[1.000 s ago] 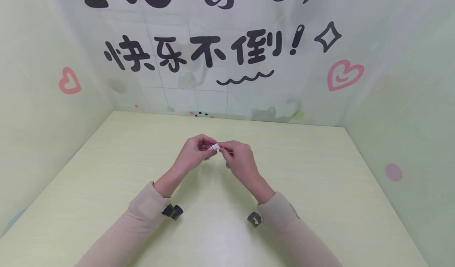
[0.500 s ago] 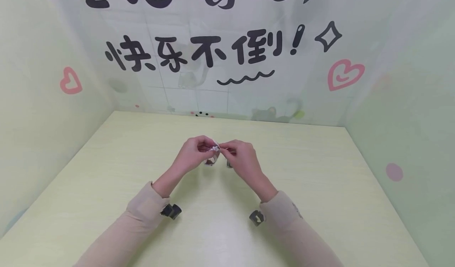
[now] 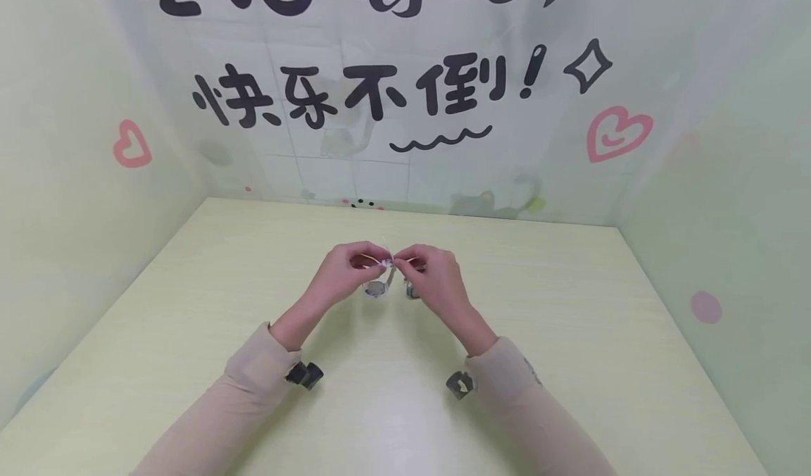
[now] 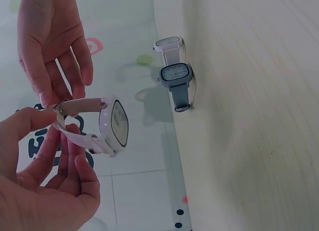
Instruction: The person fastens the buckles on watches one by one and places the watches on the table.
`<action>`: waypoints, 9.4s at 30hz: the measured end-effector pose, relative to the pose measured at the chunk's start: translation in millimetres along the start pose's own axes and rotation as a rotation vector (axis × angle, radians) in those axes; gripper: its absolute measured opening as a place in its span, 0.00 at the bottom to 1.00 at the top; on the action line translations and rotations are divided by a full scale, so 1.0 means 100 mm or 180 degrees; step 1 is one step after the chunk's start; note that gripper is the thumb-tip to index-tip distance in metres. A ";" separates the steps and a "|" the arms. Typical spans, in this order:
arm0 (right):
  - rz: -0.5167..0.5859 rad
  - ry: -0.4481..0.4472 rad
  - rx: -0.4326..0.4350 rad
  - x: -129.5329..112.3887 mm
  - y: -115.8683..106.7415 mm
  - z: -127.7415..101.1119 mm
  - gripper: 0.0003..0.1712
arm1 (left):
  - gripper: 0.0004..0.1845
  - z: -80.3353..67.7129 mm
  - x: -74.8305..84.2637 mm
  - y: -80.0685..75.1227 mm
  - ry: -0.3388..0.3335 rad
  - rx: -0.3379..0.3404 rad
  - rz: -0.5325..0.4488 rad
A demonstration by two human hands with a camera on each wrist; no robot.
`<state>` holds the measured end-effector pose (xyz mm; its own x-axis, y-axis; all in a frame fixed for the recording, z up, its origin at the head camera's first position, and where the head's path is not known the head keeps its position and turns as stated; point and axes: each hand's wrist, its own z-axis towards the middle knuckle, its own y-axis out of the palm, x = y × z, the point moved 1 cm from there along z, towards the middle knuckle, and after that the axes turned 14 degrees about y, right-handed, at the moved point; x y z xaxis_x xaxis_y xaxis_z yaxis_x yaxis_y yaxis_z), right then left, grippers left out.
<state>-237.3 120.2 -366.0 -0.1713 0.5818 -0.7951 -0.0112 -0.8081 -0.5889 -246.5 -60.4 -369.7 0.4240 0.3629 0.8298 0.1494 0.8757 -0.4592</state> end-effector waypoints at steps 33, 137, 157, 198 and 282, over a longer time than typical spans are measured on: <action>0.0679 -0.0231 0.0223 -0.02 -0.02 0.00 0.10 | 0.10 0.03 0.00 0.00 -0.0095 -0.0054 -0.0446; -0.0085 -0.1094 0.0823 -0.01 -0.07 -0.13 0.08 | 0.09 0.00 0.18 0.03 0.0298 0.0382 0.0085; -0.0378 -0.1350 0.0627 -0.01 -0.06 -0.11 0.10 | 0.08 0.06 0.15 -0.02 -0.0308 -0.0099 -0.0148; 0.0497 -0.1079 0.0704 0.01 -0.12 -0.10 0.11 | 0.18 0.01 0.06 -0.15 0.0182 -0.0301 -0.0199; 0.0025 -0.0939 0.0457 0.02 -0.10 -0.13 0.09 | 0.11 -0.03 0.11 -0.05 0.0581 0.0153 0.0200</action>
<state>-224.8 130.4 -363.2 -0.4498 0.5407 -0.7108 -0.1440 -0.8294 -0.5398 -240.3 -62.0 -358.8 0.5868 0.3572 0.7267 0.0766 0.8689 -0.4890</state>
